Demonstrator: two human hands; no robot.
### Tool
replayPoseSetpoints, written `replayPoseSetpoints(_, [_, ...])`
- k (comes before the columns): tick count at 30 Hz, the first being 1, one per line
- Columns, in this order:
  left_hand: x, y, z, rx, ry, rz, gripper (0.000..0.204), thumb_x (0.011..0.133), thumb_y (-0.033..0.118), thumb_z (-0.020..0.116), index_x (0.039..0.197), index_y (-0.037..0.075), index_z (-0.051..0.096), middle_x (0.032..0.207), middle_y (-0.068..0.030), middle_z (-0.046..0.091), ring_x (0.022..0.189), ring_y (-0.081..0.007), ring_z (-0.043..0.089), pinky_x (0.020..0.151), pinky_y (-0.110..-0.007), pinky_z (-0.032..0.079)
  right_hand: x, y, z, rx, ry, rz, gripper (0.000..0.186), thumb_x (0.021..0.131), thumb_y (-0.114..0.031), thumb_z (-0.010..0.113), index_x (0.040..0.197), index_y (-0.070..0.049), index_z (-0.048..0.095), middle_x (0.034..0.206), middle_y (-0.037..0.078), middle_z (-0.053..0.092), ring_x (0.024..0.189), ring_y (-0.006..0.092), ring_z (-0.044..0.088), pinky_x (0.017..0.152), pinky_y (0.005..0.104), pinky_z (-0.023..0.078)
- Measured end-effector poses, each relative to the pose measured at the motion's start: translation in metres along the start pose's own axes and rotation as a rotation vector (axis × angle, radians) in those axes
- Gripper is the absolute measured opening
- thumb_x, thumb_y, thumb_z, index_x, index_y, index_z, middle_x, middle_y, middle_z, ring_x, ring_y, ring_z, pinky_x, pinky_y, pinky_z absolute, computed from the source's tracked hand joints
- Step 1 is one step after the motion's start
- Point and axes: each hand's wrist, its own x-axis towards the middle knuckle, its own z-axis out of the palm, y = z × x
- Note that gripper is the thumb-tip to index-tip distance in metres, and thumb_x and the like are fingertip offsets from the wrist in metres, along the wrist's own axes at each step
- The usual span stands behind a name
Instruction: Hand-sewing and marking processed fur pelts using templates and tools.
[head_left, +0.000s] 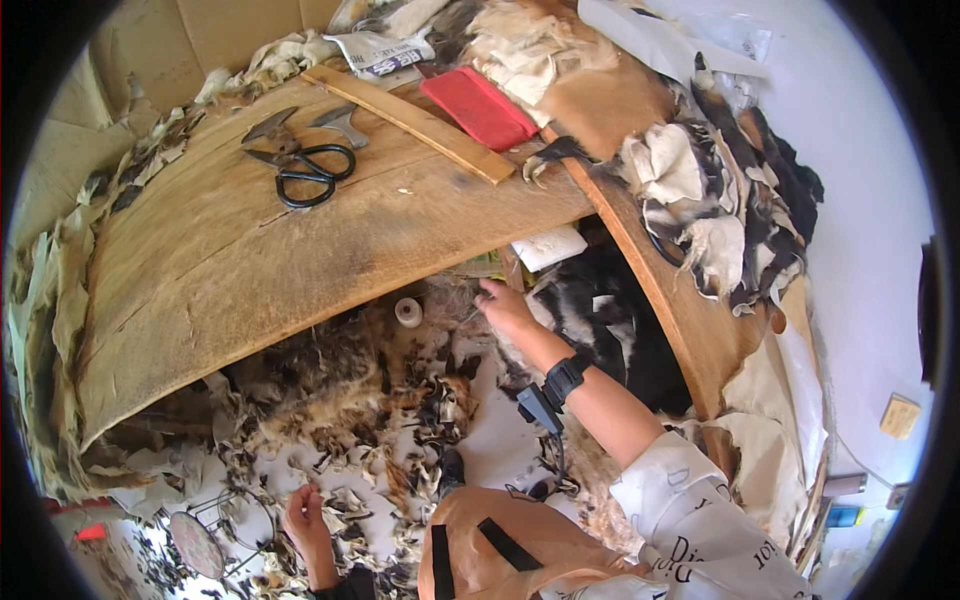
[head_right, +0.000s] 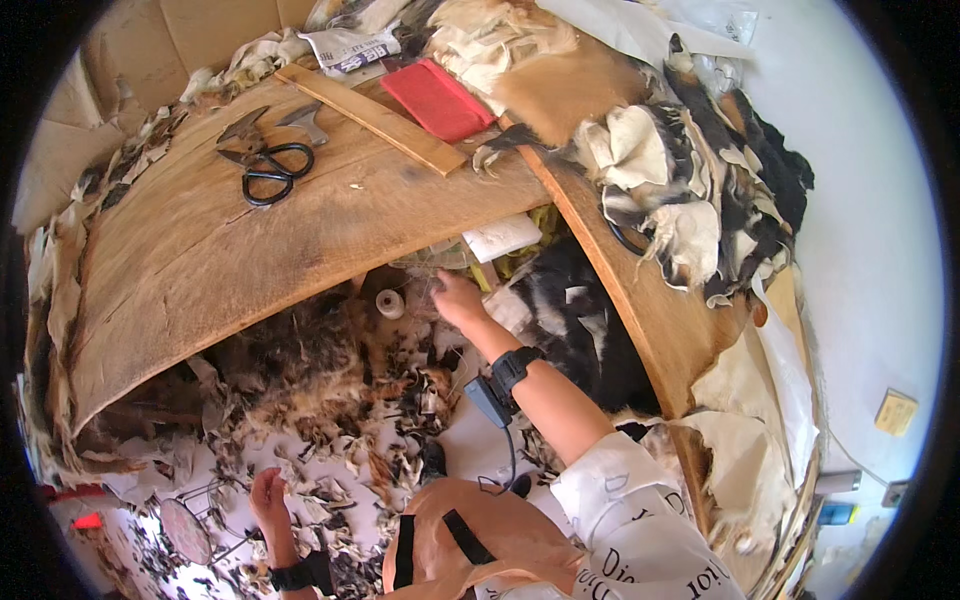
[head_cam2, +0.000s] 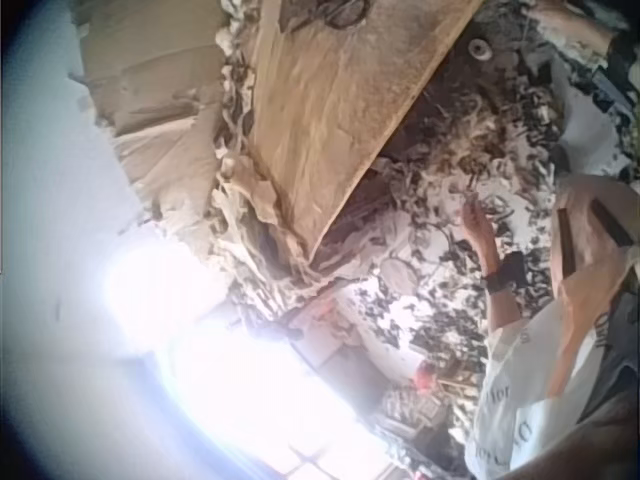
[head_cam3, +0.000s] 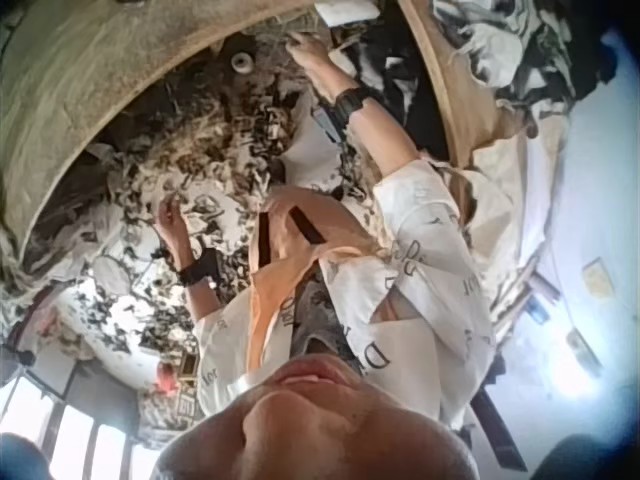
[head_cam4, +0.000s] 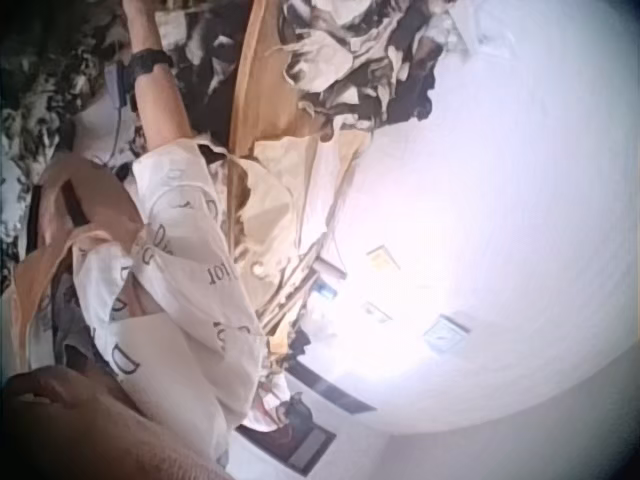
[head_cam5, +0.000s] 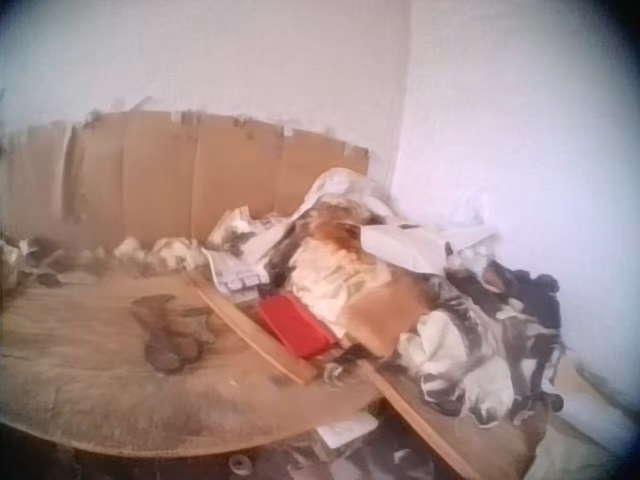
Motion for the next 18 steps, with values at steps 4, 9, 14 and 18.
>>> replayPoseSetpoints(4, [0.004, 0.004, -0.008, 0.072, -0.021, -0.131, 0.013, 0.083, 0.008, 0.058, 0.09, 0.0, 0.063, 0.076, -0.0073, 0.064, 0.066, -0.0146, 0.056, 0.062, -0.027, 0.044, 0.033, 0.011, 0.015, 0.576, 0.055, 0.286, 0.046, 0.086, -0.025, 0.059, 0.128, -0.009, 0.048, 0.117, 0.015, 0.058, 0.107, 0.0238, 0.056, 0.087, 0.0316, 0.045])
replayPoseSetpoints(9, [0.012, -0.002, -0.01, 0.06, -0.022, -0.144, 0.012, 0.083, 0.009, 0.058, 0.089, 0.001, 0.064, 0.074, -0.0067, 0.063, 0.063, -0.0133, 0.055, 0.056, -0.027, 0.041, 0.059, 0.008, 0.026, 0.769, 0.16, 0.429, 0.047, 0.084, -0.016, 0.063, 0.126, -0.004, 0.047, 0.122, 0.01, 0.055, 0.105, 0.0177, 0.053, 0.087, 0.03, 0.044])
replayPoseSetpoints(14, [0.025, 0.018, 0.0, 0.011, -0.069, -0.149, 0.011, 0.082, 0.009, 0.059, 0.088, 0.001, 0.064, 0.074, -0.006, 0.063, 0.061, -0.0126, 0.053, 0.055, -0.026, 0.04, 0.077, 0.038, 0.049, 1.204, 0.334, 0.366, 0.041, 0.086, -0.013, 0.058, 0.122, -0.001, 0.042, 0.117, 0.009, 0.055, 0.1, 0.0172, 0.053, 0.084, 0.0337, 0.046])
replayPoseSetpoints(18, [0.036, 0.037, 0.012, 0.055, -0.144, -0.065, 0.011, 0.081, 0.009, 0.059, 0.088, 0.001, 0.064, 0.075, -0.0075, 0.062, 0.063, -0.0143, 0.054, 0.056, -0.027, 0.041, 0.071, 0.038, 0.043, 1.626, 0.426, 0.35, 0.027, 0.089, -0.013, 0.052, 0.113, -0.002, 0.047, 0.111, 0.008, 0.059, 0.095, 0.017, 0.056, 0.082, 0.0345, 0.047])
